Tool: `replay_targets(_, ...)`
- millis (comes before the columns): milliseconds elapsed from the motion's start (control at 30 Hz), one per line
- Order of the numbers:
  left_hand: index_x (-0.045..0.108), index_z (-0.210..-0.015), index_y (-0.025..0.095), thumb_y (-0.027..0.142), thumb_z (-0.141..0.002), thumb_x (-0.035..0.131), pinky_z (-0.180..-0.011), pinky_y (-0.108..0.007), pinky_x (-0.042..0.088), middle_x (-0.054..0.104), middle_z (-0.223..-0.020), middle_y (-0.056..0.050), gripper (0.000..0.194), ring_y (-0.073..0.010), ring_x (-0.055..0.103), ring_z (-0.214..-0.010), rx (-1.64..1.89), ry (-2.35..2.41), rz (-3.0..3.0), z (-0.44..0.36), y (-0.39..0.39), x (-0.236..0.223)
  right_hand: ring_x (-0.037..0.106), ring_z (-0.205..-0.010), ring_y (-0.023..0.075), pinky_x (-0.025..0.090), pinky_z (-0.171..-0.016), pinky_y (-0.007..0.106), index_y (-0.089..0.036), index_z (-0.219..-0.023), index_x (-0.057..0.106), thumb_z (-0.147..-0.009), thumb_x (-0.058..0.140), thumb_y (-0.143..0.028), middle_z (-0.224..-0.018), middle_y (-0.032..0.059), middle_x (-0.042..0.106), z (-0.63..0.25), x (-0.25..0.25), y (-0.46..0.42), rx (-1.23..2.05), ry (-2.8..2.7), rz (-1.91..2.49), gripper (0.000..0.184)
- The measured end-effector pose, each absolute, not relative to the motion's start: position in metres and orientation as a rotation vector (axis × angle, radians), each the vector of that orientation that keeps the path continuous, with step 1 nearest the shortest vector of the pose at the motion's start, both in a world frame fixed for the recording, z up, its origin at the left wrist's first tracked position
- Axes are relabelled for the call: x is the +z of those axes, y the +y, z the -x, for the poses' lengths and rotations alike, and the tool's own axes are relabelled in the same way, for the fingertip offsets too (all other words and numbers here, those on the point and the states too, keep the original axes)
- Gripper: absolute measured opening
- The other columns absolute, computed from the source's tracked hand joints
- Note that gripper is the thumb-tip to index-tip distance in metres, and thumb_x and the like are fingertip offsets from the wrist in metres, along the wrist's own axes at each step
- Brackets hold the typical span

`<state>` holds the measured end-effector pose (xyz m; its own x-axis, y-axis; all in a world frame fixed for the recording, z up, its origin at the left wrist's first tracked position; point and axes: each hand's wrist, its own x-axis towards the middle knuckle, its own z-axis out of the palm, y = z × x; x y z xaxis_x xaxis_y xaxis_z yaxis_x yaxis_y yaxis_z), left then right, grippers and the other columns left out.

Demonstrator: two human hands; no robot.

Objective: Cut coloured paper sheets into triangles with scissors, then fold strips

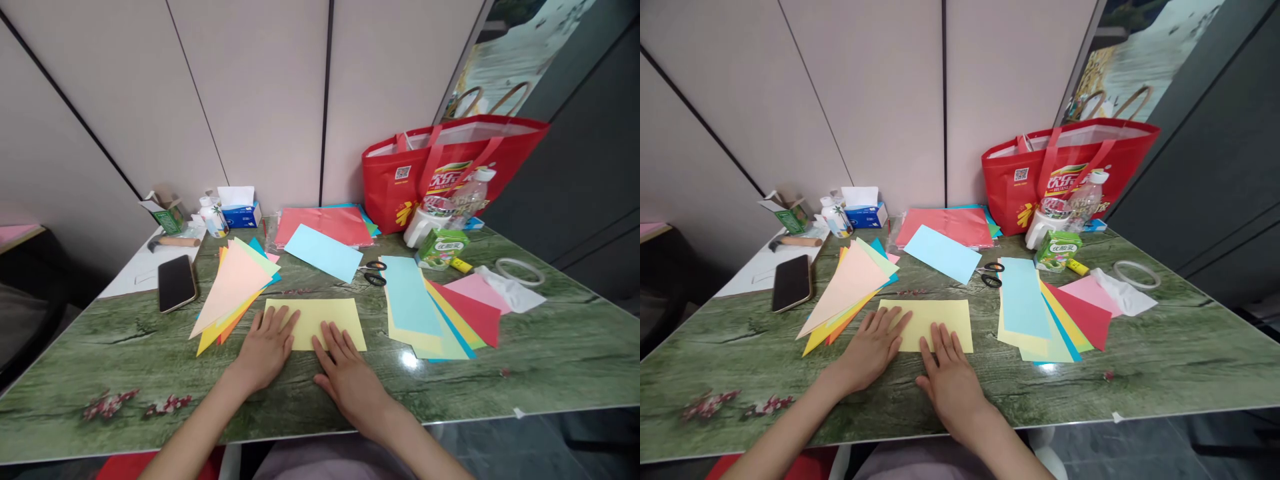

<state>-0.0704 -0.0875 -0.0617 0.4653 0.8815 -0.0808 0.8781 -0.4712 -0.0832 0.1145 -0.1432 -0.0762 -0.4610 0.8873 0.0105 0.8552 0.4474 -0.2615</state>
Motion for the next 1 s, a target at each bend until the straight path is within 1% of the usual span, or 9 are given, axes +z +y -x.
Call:
replay_targets(167,0.032,-0.137,0.028,0.03,-0.09,0.033,-0.101,-0.052,0.023,0.038,-0.142,-0.013,0.047,-0.0324,0.033,-0.129,0.172,-1.626,2.607,0.091,-0.088,-0.062,0.017,-0.133,0.0329,0.027,-0.106,0.05,-0.011,-0.135,0.039,-0.086,0.053,-0.027,-0.144,0.0209,0.023,-0.113,-0.075,-0.144,0.333,-2.529,1.54,0.053)
replay_targets(400,0.033,-0.137,0.029,0.031,-0.091,0.03,-0.099,-0.05,0.025,0.034,-0.144,-0.014,0.046,-0.0309,0.03,-0.131,0.176,-1.677,2.54,0.119,-0.089,-0.062,0.016,-0.134,0.0316,0.028,-0.107,0.048,-0.011,-0.135,0.037,-0.085,0.054,-0.03,-0.145,0.0201,0.022,-0.119,-0.083,-0.145,0.292,-2.501,1.544,0.056)
replay_targets(533,0.032,-0.137,0.029,0.033,-0.091,0.03,-0.098,-0.048,0.028,0.034,-0.144,-0.013,0.046,-0.0307,0.03,-0.13,0.153,-1.669,2.55,0.128,-0.089,-0.062,0.015,-0.135,0.0307,0.027,-0.108,0.047,-0.005,-0.135,0.036,-0.083,0.056,-0.038,-0.144,0.0215,0.022,-0.131,-0.094,-0.146,0.224,-2.436,1.602,0.065)
replay_targets(633,0.034,-0.136,0.028,0.033,-0.091,0.032,-0.099,-0.048,0.028,0.035,-0.143,-0.014,0.046,-0.0311,0.031,-0.13,0.126,-1.642,2.557,0.129,-0.088,-0.062,0.018,-0.134,0.031,0.029,-0.107,0.046,0.001,-0.134,0.035,-0.082,0.056,-0.039,-0.143,0.0238,0.023,-0.142,-0.097,-0.147,0.202,-2.412,1.671,0.069)
replay_targets(733,0.037,-0.135,0.026,0.033,-0.09,0.035,-0.098,-0.048,0.029,0.039,-0.14,-0.017,0.046,-0.0322,0.034,-0.129,0.127,-1.62,2.539,0.128,-0.088,-0.064,0.024,-0.132,0.0322,0.032,-0.105,0.047,0.002,-0.131,0.039,-0.084,0.054,-0.036,-0.141,0.0252,0.028,-0.149,-0.091,-0.142,0.216,-2.394,1.704,0.063)
replay_targets(867,0.039,-0.134,0.029,0.036,-0.09,0.035,-0.097,-0.049,0.03,0.043,-0.138,-0.014,0.045,-0.0316,0.037,-0.127,0.028,-1.559,2.491,0.13,-0.087,-0.072,0.031,-0.131,0.0304,0.035,-0.103,0.045,-0.004,-0.119,0.054,-0.089,0.045,-0.023,-0.136,0.0225,0.043,-0.151,-0.073,-0.114,0.285,-2.321,1.696,0.037)
replay_targets(933,0.038,-0.134,0.032,0.036,-0.09,0.035,-0.097,-0.049,0.031,0.043,-0.139,-0.012,0.044,-0.0307,0.037,-0.127,-0.018,-1.522,2.476,0.132,-0.086,-0.076,0.031,-0.131,0.0283,0.034,-0.103,0.042,-0.007,-0.119,0.054,-0.088,0.045,-0.018,-0.135,0.0195,0.045,-0.149,-0.062,-0.092,0.288,-2.31,1.686,0.034)
replay_targets(967,0.038,-0.134,0.032,0.036,-0.09,0.036,-0.097,-0.048,0.031,0.043,-0.139,-0.011,0.044,-0.0303,0.037,-0.127,-0.03,-1.503,2.476,0.133,-0.086,-0.078,0.035,-0.13,0.027,0.036,-0.102,0.04,-0.009,-0.12,0.054,-0.087,0.046,-0.018,-0.134,0.018,0.047,-0.147,-0.056,-0.081,0.297,-2.312,1.679,0.034)
replay_targets(1000,0.037,-0.134,0.033,0.035,-0.09,0.036,-0.098,-0.048,0.032,0.042,-0.14,-0.011,0.045,-0.0299,0.036,-0.127,-0.037,-1.488,2.479,0.134,-0.085,-0.079,0.042,-0.125,0.0258,0.038,-0.098,0.038,-0.011,-0.12,0.054,-0.087,0.047,-0.019,-0.13,0.0166,0.051,-0.145,-0.052,-0.07,0.312,-2.316,1.677,0.034)
